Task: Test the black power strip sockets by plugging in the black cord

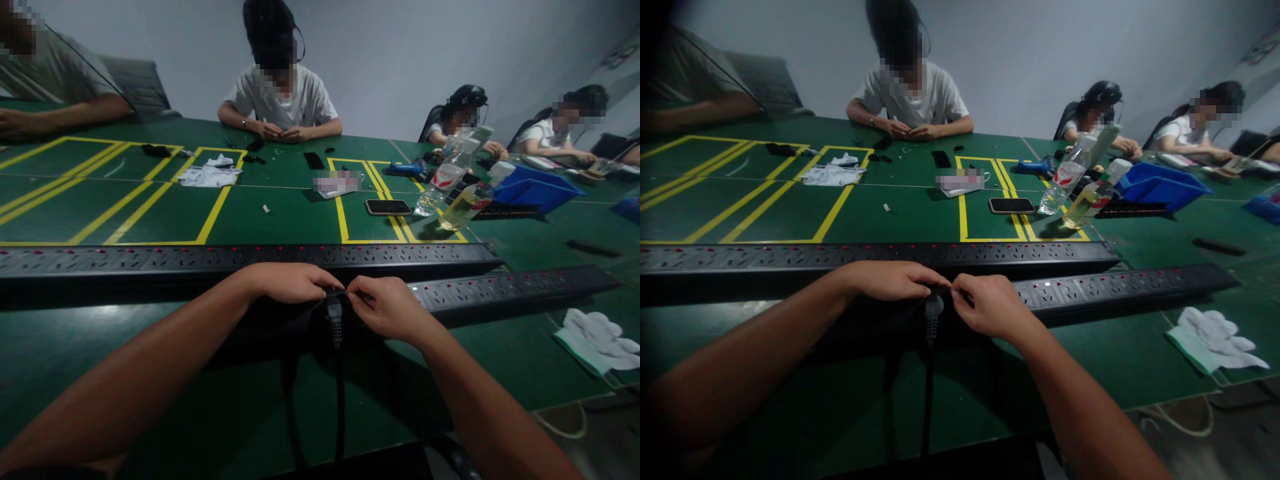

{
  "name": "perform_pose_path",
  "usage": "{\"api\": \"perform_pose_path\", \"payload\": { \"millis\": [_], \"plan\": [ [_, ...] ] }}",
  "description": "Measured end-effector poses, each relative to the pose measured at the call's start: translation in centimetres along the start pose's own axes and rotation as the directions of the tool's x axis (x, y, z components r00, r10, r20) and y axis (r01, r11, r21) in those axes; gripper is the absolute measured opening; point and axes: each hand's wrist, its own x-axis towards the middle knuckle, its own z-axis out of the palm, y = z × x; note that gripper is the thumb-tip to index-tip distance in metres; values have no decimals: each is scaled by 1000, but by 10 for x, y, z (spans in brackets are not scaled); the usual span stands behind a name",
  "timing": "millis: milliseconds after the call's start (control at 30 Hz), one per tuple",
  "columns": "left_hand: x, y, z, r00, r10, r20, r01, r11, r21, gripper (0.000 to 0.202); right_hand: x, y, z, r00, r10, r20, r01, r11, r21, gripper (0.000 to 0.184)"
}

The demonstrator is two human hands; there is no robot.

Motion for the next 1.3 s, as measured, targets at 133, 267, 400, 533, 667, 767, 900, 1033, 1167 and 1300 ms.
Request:
{"api": "perform_pose_path", "payload": {
  "millis": [133, 267, 400, 533, 667, 767, 900, 1033, 1167, 1300],
  "plan": [
    [-1, 2, -1, 1000, -5, 8, 5, 1000, 0, 51, 0, 0, 0, 1000, 0, 1, 0, 1000, -12, 16],
    [-1, 3, -1, 1000, -18, 8, 18, 1000, 8, 51, 0, 0, 0, 1000, -2, -2, 2, 1000, -12, 16],
    [-1, 4, -1, 1000, -22, 11, 22, 1000, 0, 53, -1, 1, 0, 1000, -6, -10, 6, 1000, -15, 17],
    [-1, 4, -1, 1000, -17, 19, 17, 1000, -10, 54, 0, 1, 1, 1000, -4, -12, 4, 1000, -10, 16],
    [-1, 1, -1, 1000, -1, 20, 2, 1000, -29, 54, 0, 0, 0, 1000, 2, -6, -2, 1000, -16, 16],
    [-1, -1, 0, 1000, 6, 14, -6, 999, -32, 53, 0, -1, 0, 1000, 6, -4, -6, 1000, -17, 16],
    [-1, 0, -1, 1000, -4, 18, 4, 1000, -21, 54, 0, -1, 0, 1000, 4, -4, -4, 1000, -14, 16],
    [-1, 1, -1, 1000, -10, 20, 10, 999, -30, 54, 0, -1, -1, 1000, 0, -3, 0, 1000, -21, 16],
    [-1, 0, -1, 1000, -2, 15, 3, 999, -49, 53, 0, -1, 0, 1000, 0, -8, 0, 1000, -16, 16],
    [-1, 0, -2, 1000, 1, 26, 0, 999, -45, 53, -1, 0, 1, 999, 9, -40, -9, 1000, 0, 16]
  ]
}}
